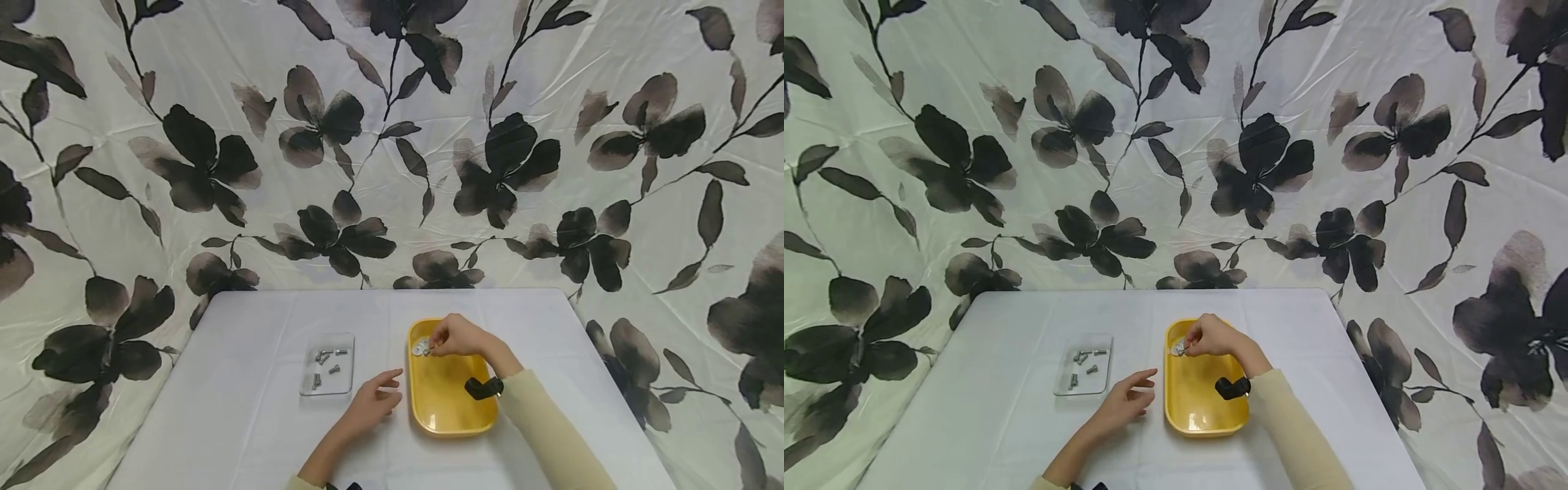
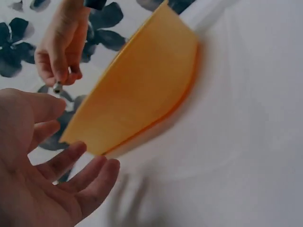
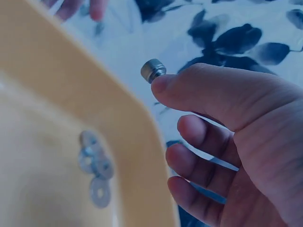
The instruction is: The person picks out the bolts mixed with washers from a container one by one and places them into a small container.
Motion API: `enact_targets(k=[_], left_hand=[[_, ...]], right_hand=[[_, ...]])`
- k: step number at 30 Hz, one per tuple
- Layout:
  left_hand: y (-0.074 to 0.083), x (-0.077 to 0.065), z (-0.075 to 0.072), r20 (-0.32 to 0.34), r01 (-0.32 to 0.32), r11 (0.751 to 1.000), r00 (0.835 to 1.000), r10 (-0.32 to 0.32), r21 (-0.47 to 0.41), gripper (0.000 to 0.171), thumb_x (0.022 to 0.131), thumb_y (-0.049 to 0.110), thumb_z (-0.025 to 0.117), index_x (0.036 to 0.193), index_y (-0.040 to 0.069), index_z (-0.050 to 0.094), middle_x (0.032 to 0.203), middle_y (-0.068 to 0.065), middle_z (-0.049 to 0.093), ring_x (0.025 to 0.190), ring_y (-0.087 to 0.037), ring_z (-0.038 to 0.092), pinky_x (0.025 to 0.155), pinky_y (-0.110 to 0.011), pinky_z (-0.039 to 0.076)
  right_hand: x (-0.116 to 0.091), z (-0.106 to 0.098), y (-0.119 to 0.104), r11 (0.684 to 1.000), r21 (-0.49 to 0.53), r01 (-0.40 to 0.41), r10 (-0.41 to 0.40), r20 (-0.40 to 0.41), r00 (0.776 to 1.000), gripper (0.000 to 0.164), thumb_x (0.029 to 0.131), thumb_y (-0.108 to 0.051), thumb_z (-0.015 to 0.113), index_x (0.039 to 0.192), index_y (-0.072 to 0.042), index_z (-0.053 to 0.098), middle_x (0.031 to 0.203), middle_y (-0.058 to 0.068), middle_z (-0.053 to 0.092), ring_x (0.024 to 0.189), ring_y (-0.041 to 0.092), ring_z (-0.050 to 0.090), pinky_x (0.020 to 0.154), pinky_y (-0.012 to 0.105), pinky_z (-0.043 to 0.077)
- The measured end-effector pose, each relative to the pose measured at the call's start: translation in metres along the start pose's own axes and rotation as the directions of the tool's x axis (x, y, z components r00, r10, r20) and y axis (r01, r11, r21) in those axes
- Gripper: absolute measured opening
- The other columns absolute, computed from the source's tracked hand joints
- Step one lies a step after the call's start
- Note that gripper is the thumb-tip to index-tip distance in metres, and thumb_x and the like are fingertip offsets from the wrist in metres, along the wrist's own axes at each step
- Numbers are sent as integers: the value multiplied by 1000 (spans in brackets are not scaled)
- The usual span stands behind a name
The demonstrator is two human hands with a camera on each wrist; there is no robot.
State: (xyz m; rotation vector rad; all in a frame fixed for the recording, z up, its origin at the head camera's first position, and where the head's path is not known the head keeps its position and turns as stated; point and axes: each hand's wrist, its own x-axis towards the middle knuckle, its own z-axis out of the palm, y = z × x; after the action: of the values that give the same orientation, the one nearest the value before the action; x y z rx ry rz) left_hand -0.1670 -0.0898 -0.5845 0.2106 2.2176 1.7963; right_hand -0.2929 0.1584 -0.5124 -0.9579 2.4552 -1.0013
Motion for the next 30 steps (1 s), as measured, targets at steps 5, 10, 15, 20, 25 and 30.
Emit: enact_targets(k=[5,10,15,20,25,30], left_hand=[[14,-14,-32,-88,-137,930,980,176,341,37,96,17,62,133,15,58,121,-12,60,106,-28,59,79,-37,55],[25,-26,-63,-237,-116,818,926,294,564,34,93,16,67,126,13,64,120,-5,62,105,-27,61,78,-35,55],[29,-34,-94,-344,-1,781,897,276,625,39,92,19,67,131,13,61,122,-7,60,108,-28,60,79,-44,55],[24,-41,-119,-387,60,779,890,241,624,47,93,19,64,138,10,53,130,-17,54,110,-35,58,81,-51,54],[14,-43,-137,-397,87,836,903,164,541,49,95,18,61,141,7,48,137,-23,48,114,-44,55,88,-54,52],[1,-41,-148,-403,112,899,912,76,423,51,98,19,58,145,6,42,139,-26,45,113,-44,56,88,-50,53]], right_hand=[[12,-5,-13,1000,6,31,-30,-26,999,7,79,-10,80,81,-14,74,71,-8,64,65,10,57,60,23,52],[26,-6,-27,998,19,59,-58,-38,998,7,79,-9,79,83,-14,75,74,-8,66,67,11,59,62,25,53],[41,-5,-40,997,26,71,-70,-48,996,7,80,-8,79,81,-14,75,73,-6,65,65,10,56,60,23,51],[58,-1,-51,996,37,75,-74,-42,996,6,80,-9,78,82,-13,75,72,-5,64,64,9,54,57,21,47],[74,3,-62,994,52,98,-95,-56,994,5,81,-9,78,83,-12,75,73,-4,63,64,9,53,56,21,44],[88,10,-71,993,38,113,-109,-83,991,5,81,-11,78,83,-12,74,71,-4,61,64,8,50,55,20,42]])
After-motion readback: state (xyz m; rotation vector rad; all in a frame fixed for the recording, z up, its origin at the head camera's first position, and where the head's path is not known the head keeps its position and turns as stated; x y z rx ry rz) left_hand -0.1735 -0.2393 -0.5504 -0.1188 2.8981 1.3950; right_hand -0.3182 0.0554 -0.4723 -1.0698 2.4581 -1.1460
